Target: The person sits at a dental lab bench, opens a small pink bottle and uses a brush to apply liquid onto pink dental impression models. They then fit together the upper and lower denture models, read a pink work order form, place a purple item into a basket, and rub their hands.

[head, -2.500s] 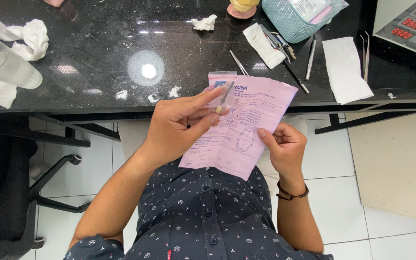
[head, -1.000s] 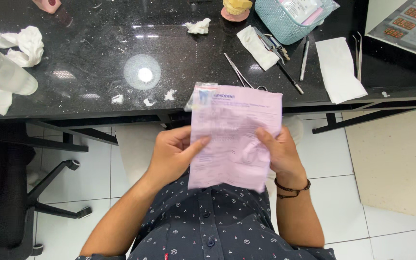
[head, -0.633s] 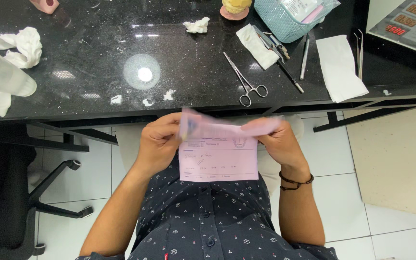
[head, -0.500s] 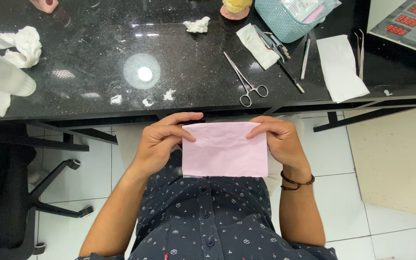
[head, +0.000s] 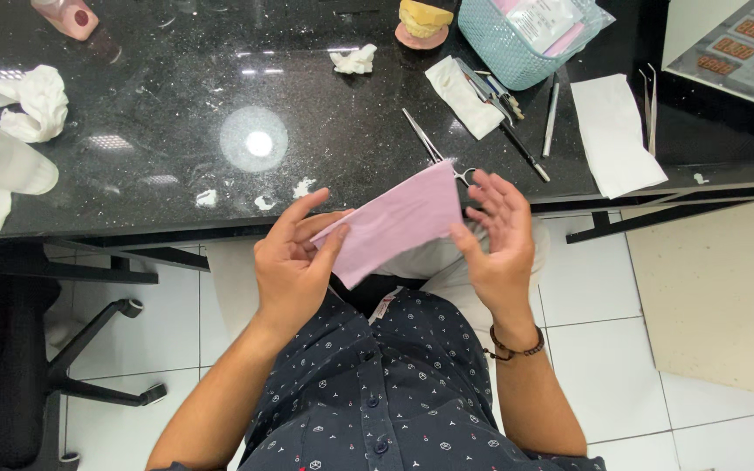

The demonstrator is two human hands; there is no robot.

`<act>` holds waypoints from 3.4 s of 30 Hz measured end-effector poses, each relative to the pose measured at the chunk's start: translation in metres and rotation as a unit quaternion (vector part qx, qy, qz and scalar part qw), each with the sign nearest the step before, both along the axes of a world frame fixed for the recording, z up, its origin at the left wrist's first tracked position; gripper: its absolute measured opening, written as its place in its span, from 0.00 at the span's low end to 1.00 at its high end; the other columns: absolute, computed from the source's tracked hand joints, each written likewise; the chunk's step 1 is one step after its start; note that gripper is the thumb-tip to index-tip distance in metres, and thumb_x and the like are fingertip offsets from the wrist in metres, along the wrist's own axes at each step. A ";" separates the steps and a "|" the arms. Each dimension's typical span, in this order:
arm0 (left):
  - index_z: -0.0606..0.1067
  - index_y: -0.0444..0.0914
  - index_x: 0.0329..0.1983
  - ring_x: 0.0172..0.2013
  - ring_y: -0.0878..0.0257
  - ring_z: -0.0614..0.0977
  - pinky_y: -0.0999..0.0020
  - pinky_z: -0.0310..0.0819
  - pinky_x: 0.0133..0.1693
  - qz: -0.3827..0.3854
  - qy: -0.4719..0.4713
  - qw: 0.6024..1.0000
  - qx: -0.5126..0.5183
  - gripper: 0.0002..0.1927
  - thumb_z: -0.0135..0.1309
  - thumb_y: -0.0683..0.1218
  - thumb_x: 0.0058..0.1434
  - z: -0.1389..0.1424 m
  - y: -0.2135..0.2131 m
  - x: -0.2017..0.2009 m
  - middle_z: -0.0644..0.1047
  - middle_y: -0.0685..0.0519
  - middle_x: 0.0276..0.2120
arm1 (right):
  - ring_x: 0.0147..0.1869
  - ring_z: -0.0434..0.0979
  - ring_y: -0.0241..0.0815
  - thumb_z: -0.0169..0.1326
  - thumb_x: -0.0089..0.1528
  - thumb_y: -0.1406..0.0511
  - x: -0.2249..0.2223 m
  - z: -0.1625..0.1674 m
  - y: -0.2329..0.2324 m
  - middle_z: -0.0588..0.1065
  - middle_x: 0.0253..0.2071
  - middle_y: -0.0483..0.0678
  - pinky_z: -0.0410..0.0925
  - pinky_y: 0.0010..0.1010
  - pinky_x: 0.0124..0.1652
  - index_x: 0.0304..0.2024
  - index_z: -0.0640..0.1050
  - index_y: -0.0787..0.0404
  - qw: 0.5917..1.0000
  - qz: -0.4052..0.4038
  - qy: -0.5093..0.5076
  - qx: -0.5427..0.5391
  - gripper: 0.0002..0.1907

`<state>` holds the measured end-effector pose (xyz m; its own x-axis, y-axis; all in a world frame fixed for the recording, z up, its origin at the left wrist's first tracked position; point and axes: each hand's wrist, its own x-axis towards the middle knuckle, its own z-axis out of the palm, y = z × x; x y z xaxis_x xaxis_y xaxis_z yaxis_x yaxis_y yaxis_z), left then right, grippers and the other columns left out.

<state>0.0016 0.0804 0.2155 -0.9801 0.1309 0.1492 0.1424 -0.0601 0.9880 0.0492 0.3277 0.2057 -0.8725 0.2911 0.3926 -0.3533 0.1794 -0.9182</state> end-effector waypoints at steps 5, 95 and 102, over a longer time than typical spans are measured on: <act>0.70 0.29 0.61 0.48 0.65 0.84 0.72 0.80 0.48 -0.009 -0.017 0.993 0.113 0.21 0.59 0.33 0.67 -0.011 0.009 -0.008 0.82 0.43 0.48 | 0.50 0.77 0.36 0.65 0.60 0.71 0.001 -0.020 -0.001 0.78 0.50 0.49 0.71 0.26 0.47 0.58 0.73 0.67 0.964 0.107 -0.170 -0.173 0.25; 0.74 0.27 0.56 0.51 0.55 0.84 0.63 0.85 0.52 0.072 0.128 0.987 -0.058 0.15 0.53 0.31 0.67 0.023 0.027 -0.113 0.73 0.37 0.62 | 0.49 0.83 0.45 0.60 0.63 0.62 -0.309 0.085 0.184 0.82 0.46 0.51 0.74 0.34 0.48 0.51 0.79 0.58 0.818 0.156 -0.284 0.475 0.15; 0.75 0.27 0.55 0.50 0.55 0.84 0.64 0.85 0.51 0.069 0.131 0.987 -0.057 0.13 0.54 0.31 0.67 0.022 0.028 -0.114 0.74 0.37 0.61 | 0.44 0.83 0.51 0.60 0.58 0.71 -0.303 0.091 0.188 0.82 0.41 0.54 0.74 0.38 0.43 0.57 0.72 0.58 0.823 0.114 -0.257 0.494 0.24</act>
